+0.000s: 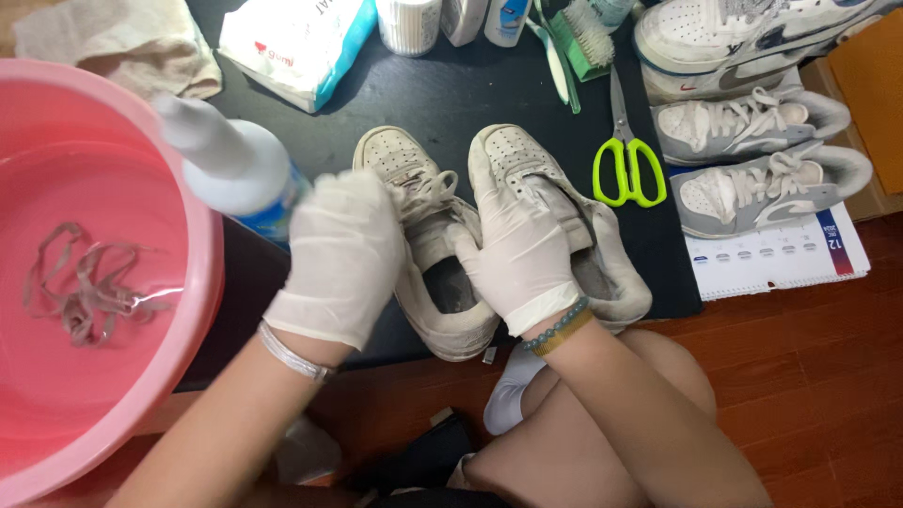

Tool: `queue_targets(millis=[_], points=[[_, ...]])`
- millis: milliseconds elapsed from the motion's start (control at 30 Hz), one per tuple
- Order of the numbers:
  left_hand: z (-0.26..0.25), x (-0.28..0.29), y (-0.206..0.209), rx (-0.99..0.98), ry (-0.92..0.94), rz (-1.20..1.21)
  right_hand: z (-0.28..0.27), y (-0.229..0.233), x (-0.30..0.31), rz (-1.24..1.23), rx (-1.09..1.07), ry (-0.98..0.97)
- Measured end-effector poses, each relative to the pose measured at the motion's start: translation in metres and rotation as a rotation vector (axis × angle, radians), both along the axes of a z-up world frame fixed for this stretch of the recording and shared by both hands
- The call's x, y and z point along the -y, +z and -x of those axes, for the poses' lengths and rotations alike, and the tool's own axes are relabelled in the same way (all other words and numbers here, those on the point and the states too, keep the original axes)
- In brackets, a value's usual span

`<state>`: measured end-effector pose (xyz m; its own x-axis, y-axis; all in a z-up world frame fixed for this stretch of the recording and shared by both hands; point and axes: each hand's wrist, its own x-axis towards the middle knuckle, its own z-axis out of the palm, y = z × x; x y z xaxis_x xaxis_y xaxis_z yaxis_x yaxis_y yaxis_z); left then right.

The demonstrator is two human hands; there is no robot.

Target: The person removes shoelaces from a bowl of water and threads them back into a white sneaker by hand while wearing gloves.

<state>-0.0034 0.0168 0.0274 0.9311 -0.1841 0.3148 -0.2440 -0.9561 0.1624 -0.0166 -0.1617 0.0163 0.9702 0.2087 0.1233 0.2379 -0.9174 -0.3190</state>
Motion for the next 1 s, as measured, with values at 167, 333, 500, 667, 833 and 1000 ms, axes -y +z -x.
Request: queue_targets(millis=[167,333,500,667,833,1000], points=[[-0.01,0.008,0.002,-0.543,0.037,0.116,0.002,-0.003,0.0,0.004,0.104,0.07],[-0.039,0.004,-0.001,-0.373,-0.267,0.187,-0.001,-0.01,0.002,0.041,0.023,0.037],[-0.04,0.003,0.0,-0.347,-0.345,-0.031,-0.001,-0.013,0.004,0.042,0.109,0.063],[-0.028,0.007,0.012,-0.153,-0.294,-0.34,-0.002,-0.01,0.002,0.062,0.017,0.048],[-0.015,0.004,0.027,0.049,-0.358,-0.399,-0.001,-0.006,-0.003,0.066,-0.185,-0.099],[-0.014,-0.006,0.043,-0.04,-0.349,-0.415,-0.004,-0.01,-0.005,0.102,-0.227,-0.13]])
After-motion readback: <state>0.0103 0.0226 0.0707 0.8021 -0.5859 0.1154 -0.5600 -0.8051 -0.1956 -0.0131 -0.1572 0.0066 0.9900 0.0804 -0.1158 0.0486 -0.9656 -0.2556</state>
